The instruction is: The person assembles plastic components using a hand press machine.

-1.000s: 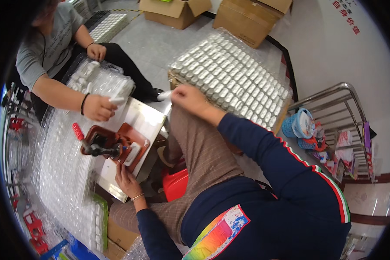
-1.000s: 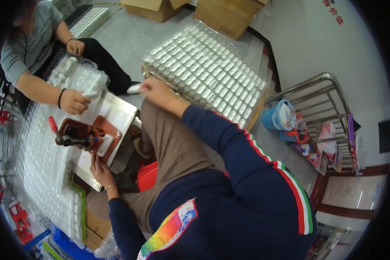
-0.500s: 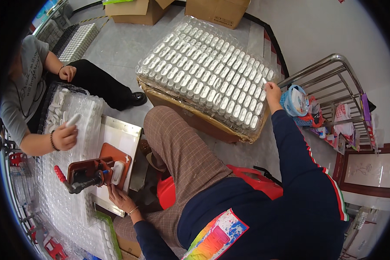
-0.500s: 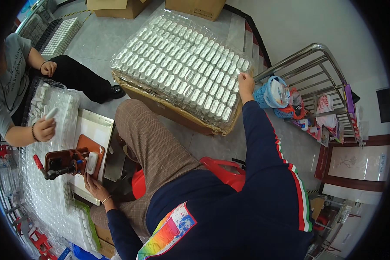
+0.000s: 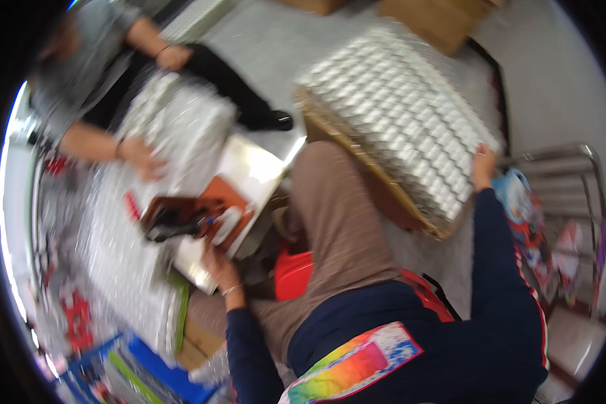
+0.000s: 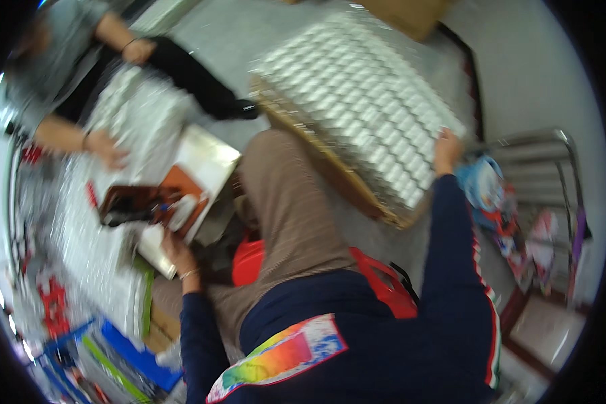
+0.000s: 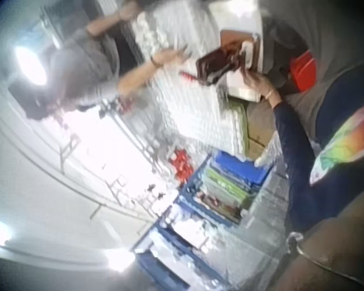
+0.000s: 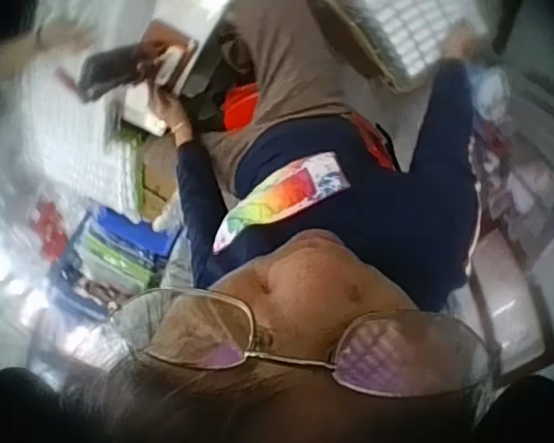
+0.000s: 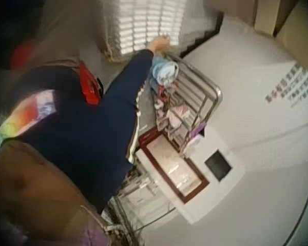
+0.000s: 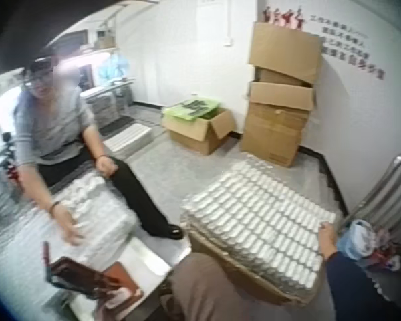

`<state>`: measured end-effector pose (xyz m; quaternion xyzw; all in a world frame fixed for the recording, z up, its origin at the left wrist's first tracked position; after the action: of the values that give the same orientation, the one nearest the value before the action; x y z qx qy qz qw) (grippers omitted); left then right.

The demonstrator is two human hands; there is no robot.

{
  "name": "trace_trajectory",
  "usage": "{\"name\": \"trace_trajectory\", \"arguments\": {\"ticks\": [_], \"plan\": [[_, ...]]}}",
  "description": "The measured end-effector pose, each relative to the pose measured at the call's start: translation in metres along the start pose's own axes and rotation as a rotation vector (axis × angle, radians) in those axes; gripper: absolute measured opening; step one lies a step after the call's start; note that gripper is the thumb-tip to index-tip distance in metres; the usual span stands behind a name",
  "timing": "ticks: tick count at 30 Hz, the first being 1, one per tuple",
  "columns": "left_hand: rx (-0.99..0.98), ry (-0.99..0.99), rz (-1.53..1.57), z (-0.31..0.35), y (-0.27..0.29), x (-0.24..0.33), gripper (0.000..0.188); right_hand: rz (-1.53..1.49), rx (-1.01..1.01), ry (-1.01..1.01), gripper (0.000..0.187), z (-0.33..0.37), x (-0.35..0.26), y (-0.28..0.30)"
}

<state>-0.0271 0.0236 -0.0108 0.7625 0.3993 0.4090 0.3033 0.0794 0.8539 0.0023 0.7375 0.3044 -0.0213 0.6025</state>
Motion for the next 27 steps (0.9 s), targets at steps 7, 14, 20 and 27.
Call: {"name": "trace_trajectory", "arguments": {"ticks": [7,14,20,27], "plan": [[0.022,-0.016,-0.084,-0.014,0.036,0.018,0.039,-0.61,-0.59,0.36,0.028,0.118,-0.283,-0.049],[0.05,0.009,-0.071,-0.025,0.041,0.023,0.043,-0.699,-1.011,1.154,0.022,0.379,-0.536,-0.005],[0.037,0.033,-0.113,-0.022,0.038,0.016,0.047,-0.707,-1.078,1.107,0.025,0.462,-0.613,-0.01],[0.038,0.054,-0.143,-0.021,0.039,0.014,0.045,-0.68,-0.674,1.151,0.032,0.473,-0.679,-0.029]]}}
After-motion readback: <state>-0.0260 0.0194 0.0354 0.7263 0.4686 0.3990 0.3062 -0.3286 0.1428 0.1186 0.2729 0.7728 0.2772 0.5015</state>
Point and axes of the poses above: each hand's wrist, its own z-axis away from the middle knuckle, its own y-axis out of the back of the hand, x = y × z, the point moved 4 cm from there along -z, towards the middle knuckle, and after that the axes turned 15 degrees about -y, right-handed, at the moved point
